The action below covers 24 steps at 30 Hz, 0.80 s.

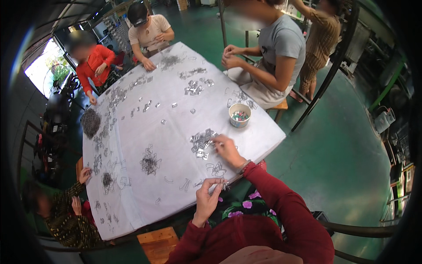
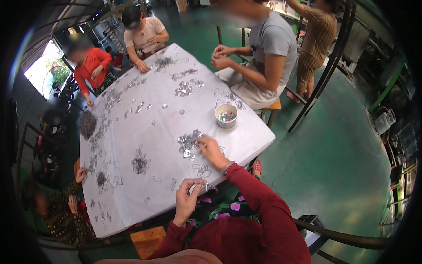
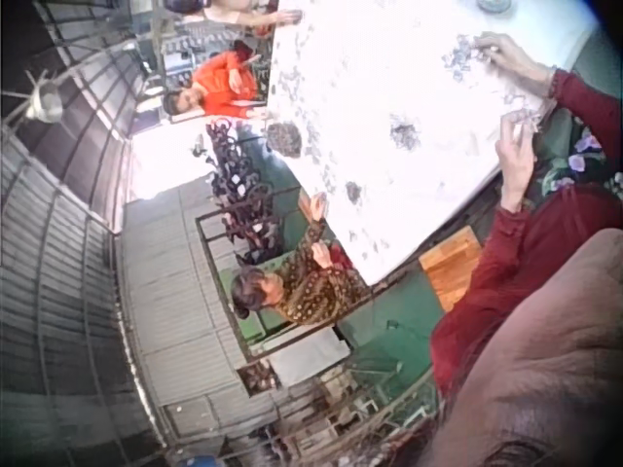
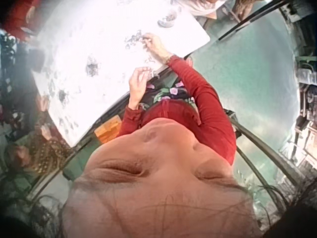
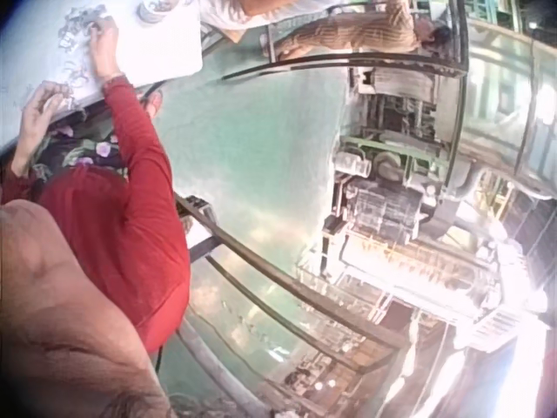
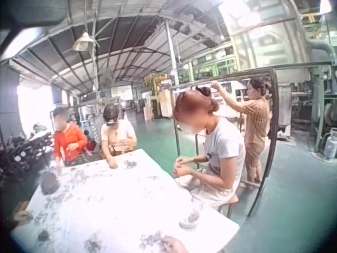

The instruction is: The person sits at a table and repeatedly picks up small metal pieces, then joins them together by hand. The person places the assembled pieces into a container on the table.

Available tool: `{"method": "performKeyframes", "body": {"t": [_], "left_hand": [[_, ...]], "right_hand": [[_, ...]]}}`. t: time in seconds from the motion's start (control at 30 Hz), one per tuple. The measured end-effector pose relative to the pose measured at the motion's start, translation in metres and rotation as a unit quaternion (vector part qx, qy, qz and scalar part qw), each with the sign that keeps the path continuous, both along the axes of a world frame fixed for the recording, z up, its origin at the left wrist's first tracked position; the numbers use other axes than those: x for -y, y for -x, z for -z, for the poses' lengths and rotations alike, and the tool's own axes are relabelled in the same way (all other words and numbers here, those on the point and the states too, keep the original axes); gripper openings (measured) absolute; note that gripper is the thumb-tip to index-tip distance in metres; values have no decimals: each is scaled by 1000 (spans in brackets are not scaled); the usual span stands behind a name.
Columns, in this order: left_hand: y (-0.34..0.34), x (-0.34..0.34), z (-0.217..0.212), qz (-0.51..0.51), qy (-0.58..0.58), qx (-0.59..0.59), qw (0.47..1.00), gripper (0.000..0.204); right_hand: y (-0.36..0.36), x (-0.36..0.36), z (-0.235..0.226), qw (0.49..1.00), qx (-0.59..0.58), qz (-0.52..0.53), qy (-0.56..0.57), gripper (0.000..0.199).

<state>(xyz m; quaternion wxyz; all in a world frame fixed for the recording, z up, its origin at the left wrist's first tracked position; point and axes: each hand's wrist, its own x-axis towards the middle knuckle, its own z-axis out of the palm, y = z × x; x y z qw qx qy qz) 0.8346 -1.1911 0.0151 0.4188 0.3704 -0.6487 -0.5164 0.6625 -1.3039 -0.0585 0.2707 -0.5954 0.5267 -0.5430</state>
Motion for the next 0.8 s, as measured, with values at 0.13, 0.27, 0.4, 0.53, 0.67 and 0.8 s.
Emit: {"method": "performKeyframes", "body": {"t": [0.13,0.27,0.4,0.53,0.67,0.8], "left_hand": [[6,7,0,-12,-28,47,998,13],[11,9,-1,-9,-25,25,999,13],[17,19,11,28,80,32,996,11],[19,15,8,-10,41,16,999,10],[15,12,10,-23,112,64,991,11],[3,11,-8,-43,206,57,976,45]], "right_hand": [[9,-34,-6,917,384,2,-112,23],[7,-90,-50,954,273,17,-126,20],[4,-121,-71,947,272,73,-157,18],[0,-131,-80,961,241,71,-118,15],[-10,-135,-92,956,280,62,-62,15],[-6,-141,-81,924,367,69,-80,16]]}}
